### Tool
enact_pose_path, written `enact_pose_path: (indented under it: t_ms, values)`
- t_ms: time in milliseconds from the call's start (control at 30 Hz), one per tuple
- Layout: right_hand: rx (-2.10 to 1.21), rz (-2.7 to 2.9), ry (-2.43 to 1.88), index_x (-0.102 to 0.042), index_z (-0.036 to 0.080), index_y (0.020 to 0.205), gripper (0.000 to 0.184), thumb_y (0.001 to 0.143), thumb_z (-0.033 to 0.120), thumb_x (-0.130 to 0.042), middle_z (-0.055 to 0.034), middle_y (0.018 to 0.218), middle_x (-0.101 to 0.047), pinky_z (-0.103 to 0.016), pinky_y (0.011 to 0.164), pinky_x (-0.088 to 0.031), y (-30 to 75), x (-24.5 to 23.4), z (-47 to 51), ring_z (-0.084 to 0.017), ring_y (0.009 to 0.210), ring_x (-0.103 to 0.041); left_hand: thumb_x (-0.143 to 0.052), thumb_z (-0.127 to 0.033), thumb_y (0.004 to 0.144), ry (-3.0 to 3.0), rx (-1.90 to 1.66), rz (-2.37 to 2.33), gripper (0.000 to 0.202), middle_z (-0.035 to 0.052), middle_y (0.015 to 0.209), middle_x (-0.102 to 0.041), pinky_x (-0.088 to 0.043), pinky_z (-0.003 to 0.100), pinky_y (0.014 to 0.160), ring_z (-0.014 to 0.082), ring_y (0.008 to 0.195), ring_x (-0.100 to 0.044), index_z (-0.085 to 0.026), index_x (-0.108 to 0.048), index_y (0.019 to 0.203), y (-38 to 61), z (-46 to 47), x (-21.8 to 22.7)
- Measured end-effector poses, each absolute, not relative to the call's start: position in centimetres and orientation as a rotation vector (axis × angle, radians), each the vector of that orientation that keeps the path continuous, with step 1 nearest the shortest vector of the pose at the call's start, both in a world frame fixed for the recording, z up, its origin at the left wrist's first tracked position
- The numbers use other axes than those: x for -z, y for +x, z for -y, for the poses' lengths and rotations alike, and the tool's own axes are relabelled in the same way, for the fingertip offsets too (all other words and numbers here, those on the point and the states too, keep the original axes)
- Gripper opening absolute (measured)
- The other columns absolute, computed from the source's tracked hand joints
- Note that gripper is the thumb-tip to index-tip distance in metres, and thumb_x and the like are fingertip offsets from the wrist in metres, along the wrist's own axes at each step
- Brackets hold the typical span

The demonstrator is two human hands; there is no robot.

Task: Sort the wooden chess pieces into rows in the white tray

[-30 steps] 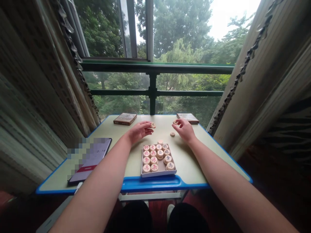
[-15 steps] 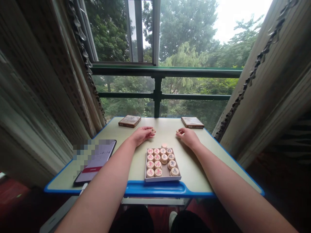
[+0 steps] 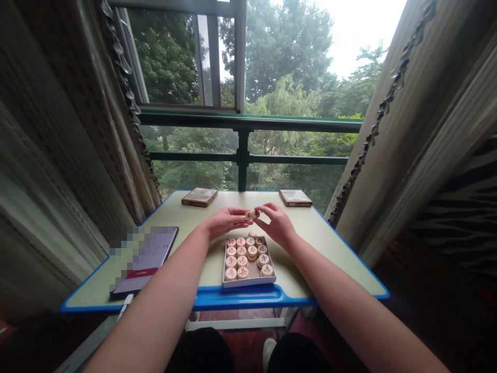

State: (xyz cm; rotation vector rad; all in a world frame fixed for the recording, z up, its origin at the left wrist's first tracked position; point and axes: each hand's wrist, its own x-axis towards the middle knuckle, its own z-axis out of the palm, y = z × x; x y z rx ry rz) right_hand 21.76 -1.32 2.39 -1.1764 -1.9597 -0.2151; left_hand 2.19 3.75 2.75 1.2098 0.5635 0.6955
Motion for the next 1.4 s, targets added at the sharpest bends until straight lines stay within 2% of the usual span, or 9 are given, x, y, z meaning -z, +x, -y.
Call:
enact_pose_path:
  t_ms: [200,367,533,667,900,1033,1167,1300,1400]
  values:
    - [0.131,1.989,-1.110,-0.066,0.021,0.095,0.021,0.079,0.033,-0.061,-0.0070,0.089,-0.062,-0.028,0.071,-0.048,21.1,-2.1,1.9,-0.017,0.077,-0.059,-0.074,-0.019,0.068,1.284,-0.626,-0.566,0.033,0.0126,0.098,-0.069,-0.051,0.022,0.078,0.0158,0.088,-0.065,-0.012,-0.068,0.099,1.7,-3.6,-2.8]
    - [0.049,1.988,-1.017,-0.066,0.019,0.094,0.021,0.077,0.032,-0.063,-0.0059,0.087,-0.063,-0.026,0.066,-0.048,20.9,-2.1,2.0,-0.014,0.072,-0.059,-0.073,-0.025,0.069,1.332,-0.592,-0.567,0.035,0.0123,0.094,-0.069,-0.051,0.026,0.076,0.0152,0.081,-0.065,-0.012,-0.067,0.101,1.6,-3.6,-2.8]
    - [0.047,1.987,-1.049,-0.064,0.019,0.090,0.017,0.075,0.027,-0.063,-0.0044,0.084,-0.063,-0.025,0.065,-0.047,20.6,-2.4,2.3,-0.014,0.071,-0.058,-0.075,-0.021,0.066,1.308,-0.626,-0.538,0.032,0.0107,0.092,-0.069,-0.048,0.029,0.080,0.0154,0.081,-0.065,-0.012,-0.066,0.095,1.8,-3.4,-2.9]
    - [0.051,2.024,-1.086,-0.062,0.020,0.090,0.016,0.077,0.029,-0.061,-0.0040,0.086,-0.062,-0.024,0.065,-0.046,20.5,-2.6,2.6,-0.013,0.071,-0.057,-0.077,-0.017,0.062,1.276,-0.652,-0.559,0.030,0.0077,0.088,-0.069,-0.046,0.029,0.083,0.0147,0.083,-0.064,-0.012,-0.066,0.090,1.9,-3.3,-2.9]
    - [0.014,2.041,-1.127,-0.060,0.018,0.089,0.017,0.072,0.024,-0.063,-0.0030,0.085,-0.061,-0.023,0.064,-0.045,20.2,-3.0,3.1,-0.012,0.070,-0.055,-0.077,-0.013,0.060,1.265,-0.640,-0.548,0.030,0.0074,0.086,-0.069,-0.047,0.028,0.081,0.0142,0.081,-0.064,-0.012,-0.066,0.087,1.8,-3.0,-3.1]
    - [0.013,2.034,-1.101,-0.060,0.018,0.088,0.017,0.071,0.023,-0.062,-0.0033,0.085,-0.061,-0.024,0.067,-0.044,20.2,-3.1,3.3,-0.012,0.071,-0.055,-0.075,-0.011,0.060,1.260,-0.630,-0.573,0.029,0.0083,0.085,-0.069,-0.049,0.026,0.073,0.0147,0.077,-0.065,-0.011,-0.067,0.088,1.8,-2.8,-3.4]
    - [-0.047,2.022,-1.082,-0.061,0.017,0.086,0.016,0.070,0.022,-0.062,-0.0039,0.084,-0.061,-0.025,0.069,-0.044,20.2,-3.8,4.0,-0.013,0.073,-0.054,-0.066,-0.009,0.064,1.231,-0.666,-0.661,0.029,0.0125,0.087,-0.069,-0.047,0.022,0.059,0.0129,0.067,-0.064,-0.010,-0.066,0.093,1.7,-2.9,-3.8]
    - [-0.296,2.127,-1.153,-0.062,0.017,0.082,0.016,0.067,0.022,-0.064,-0.0019,0.080,-0.059,-0.024,0.064,-0.042,20.1,-5.5,5.6,-0.012,0.070,-0.051,-0.057,-0.006,0.064,1.157,-0.868,-0.707,0.030,0.0150,0.091,-0.068,-0.036,0.016,0.042,0.0042,0.046,-0.050,-0.009,-0.065,0.092,1.7,-3.3,-4.0]
    - [-0.470,2.265,-1.165,-0.062,0.017,0.084,0.020,0.066,0.025,-0.066,-0.0008,0.077,-0.058,-0.023,0.063,-0.040,20.2,-6.2,7.0,-0.012,0.069,-0.050,-0.053,-0.005,0.062,1.103,-0.954,-0.721,0.031,0.0135,0.085,-0.068,-0.033,0.015,0.040,0.0011,0.041,-0.040,-0.009,-0.065,0.090,1.8,-3.4,-4.0]
